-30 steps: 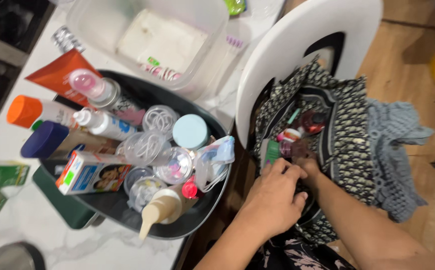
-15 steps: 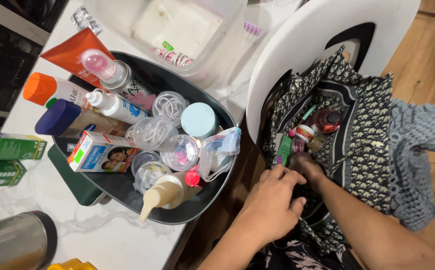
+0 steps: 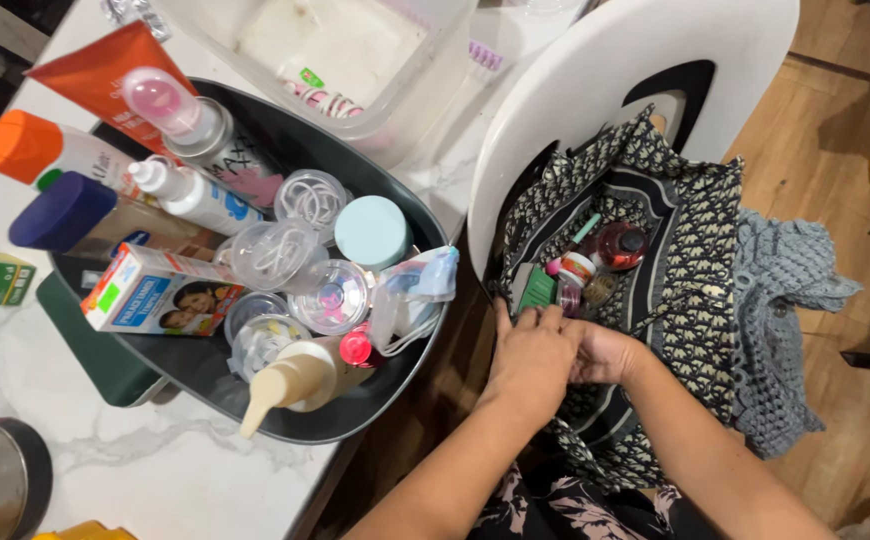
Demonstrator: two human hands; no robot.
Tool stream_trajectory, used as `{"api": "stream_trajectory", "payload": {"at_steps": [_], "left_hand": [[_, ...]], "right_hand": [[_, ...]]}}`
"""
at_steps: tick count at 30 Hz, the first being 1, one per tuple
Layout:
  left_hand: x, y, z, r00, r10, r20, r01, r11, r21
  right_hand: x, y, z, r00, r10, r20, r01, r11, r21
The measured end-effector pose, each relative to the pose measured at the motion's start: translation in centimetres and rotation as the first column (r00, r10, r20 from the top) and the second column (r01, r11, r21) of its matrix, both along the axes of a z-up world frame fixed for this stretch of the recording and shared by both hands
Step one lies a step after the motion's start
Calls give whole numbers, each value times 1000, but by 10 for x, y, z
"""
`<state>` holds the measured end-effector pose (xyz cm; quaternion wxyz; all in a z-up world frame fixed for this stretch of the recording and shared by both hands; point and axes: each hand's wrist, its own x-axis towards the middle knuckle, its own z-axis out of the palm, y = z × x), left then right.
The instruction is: The person packs a patterned handbag with daily essentials from a tray on a table. They place bottles, small containers, a box, a hair tie, and a clear pouch into the bag, then adjust the items inside.
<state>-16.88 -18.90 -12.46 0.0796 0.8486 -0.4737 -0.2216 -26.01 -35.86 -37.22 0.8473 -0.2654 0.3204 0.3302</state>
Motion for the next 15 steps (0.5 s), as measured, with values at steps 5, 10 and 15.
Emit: {"api": "stream_trajectory", "payload": {"at_steps": [5, 10, 15], "left_hand": [[9, 3, -10, 990, 131, 46, -123, 980, -154], [0, 19, -6, 992, 129, -13, -129, 964, -231], [-12, 31, 4, 986, 167, -30, -167, 934, -316]], "right_hand": [[6, -21, -41, 956, -293, 30, 294, 949, -113], [31, -13, -44, 999, -3, 48, 47, -77, -996], [63, -12, -20, 861, 412, -299, -239, -190, -952]]}}
